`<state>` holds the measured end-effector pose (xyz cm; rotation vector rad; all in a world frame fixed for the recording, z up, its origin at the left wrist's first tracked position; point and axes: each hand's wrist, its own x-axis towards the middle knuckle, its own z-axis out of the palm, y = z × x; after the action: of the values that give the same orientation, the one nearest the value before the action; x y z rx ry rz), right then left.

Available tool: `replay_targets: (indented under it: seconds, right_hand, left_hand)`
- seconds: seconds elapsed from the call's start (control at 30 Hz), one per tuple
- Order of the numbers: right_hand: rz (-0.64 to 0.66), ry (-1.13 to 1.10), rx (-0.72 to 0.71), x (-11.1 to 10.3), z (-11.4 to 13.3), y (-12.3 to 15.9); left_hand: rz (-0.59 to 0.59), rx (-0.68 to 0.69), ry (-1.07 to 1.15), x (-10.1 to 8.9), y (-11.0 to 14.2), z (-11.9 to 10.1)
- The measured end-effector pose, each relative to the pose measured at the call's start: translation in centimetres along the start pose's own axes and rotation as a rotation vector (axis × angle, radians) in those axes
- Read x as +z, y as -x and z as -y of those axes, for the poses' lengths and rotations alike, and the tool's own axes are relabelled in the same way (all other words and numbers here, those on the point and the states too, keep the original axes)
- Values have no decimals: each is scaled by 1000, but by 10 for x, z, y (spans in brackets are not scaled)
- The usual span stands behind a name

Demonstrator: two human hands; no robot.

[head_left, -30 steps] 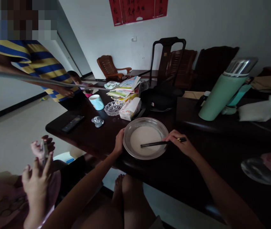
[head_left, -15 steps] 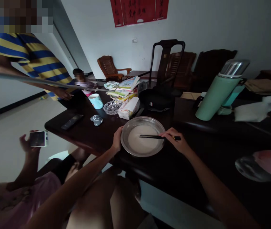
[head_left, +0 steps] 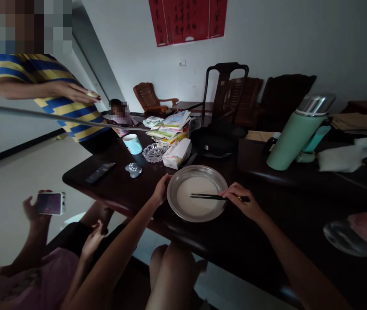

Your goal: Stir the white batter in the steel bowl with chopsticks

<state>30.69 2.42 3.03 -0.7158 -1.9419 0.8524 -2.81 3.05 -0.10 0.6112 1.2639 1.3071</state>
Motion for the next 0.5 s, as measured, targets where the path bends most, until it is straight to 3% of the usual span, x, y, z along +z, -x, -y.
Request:
replay_targets:
  seconds: [0.17,0.37,0.5]
  right_hand:
    - [-158,-43,64,-16,-3,0]
    - [4,-35,29,-4,-5,1]
    - [-49,25,36,-7,-10,2]
  left_hand:
    - [136,-16,-12,14,-37,-14]
    - [235,-46,-44,22,-61,-18]
    - [274,-53,-56,14,-62,-16]
